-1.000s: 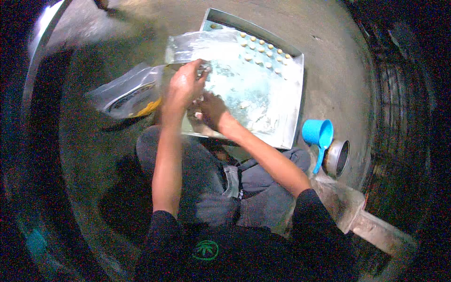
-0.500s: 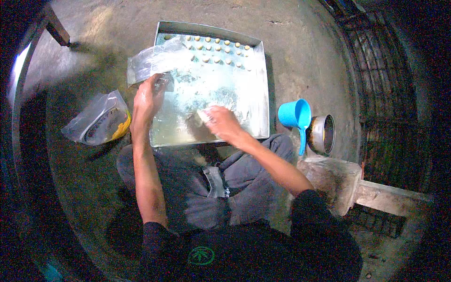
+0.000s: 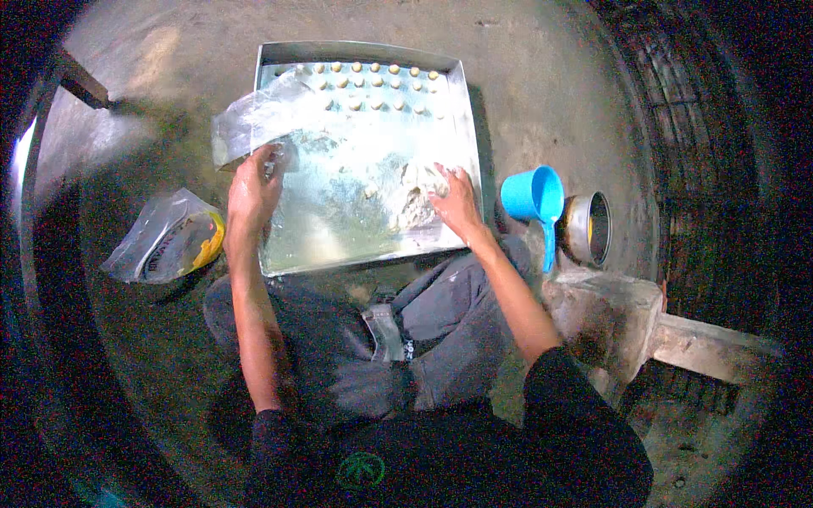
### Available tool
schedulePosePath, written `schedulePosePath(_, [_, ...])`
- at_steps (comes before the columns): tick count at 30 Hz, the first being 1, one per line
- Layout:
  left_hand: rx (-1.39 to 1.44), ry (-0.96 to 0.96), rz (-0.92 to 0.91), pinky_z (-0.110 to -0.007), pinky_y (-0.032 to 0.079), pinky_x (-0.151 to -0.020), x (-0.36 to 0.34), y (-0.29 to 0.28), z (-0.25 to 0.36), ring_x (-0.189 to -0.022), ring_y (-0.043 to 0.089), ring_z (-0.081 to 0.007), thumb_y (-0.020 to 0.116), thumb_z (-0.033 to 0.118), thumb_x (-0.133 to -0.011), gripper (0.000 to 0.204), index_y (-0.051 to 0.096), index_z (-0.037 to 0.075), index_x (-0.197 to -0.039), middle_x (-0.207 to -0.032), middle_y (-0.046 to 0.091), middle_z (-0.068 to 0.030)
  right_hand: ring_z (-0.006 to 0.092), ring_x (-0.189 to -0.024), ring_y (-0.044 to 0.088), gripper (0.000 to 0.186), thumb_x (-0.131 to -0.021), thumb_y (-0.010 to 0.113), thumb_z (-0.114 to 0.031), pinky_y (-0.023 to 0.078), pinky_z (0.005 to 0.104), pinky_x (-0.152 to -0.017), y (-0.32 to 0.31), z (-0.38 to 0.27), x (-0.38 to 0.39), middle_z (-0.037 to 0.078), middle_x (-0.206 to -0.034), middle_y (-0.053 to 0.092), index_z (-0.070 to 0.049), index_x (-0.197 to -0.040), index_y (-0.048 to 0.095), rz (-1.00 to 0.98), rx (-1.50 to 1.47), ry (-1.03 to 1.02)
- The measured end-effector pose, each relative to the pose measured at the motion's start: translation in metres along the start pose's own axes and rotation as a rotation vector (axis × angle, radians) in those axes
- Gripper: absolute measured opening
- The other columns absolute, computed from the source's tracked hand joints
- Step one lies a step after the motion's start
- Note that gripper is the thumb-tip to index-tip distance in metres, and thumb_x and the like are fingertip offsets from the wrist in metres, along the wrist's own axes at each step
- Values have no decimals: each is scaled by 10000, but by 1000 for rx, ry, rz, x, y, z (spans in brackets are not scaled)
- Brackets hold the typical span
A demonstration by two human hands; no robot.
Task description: The person shapes portions of dough into small balls by hand and arranges them in rows on a large metal tray.
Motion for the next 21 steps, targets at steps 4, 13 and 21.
schedulePosePath(4, [28, 25, -21, -400, 478, -878, -6, 9, -11, -1023, 621, -354, 596, 205, -877, 329, 597, 38, -1161, -1104, 642, -195, 419, -1132, 489, 658, -776, 692, -141, 414, 445, -981, 32, 3, 1, 253, -1277, 457, -96, -1379, 430, -180, 70, 11])
schedulePosePath(13, [-23, -6, -26, -395, 489, -849, -2, 6, -2, -1005, 639, -321, 595, 215, -884, 318, 597, 66, -1165, -1094, 651, -175, 327, -965, 585, 425, -800, 574, -88, 495, 420, -843, 44, -29, 18, 161, -1050, 612, -65, -1224, 564, -251, 271, -243])
schedulePosePath(21, [13, 39, -22, -392, 487, -844, 0, 5, -1, -967, 644, -323, 585, 201, -892, 315, 591, 60, -1174, -1085, 649, -193, 332, -1072, 559, 461, -805, 606, -105, 441, 440, -947, 40, -36, 54, 160, -1135, 603, -122, -1263, 562, -708, 161, -480])
Point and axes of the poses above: each hand's wrist, its own x-axis away from the middle knuckle, its own y-axis out of the palm, z = x × y, the point moved 10 cm from there along -x, towards the middle knuckle
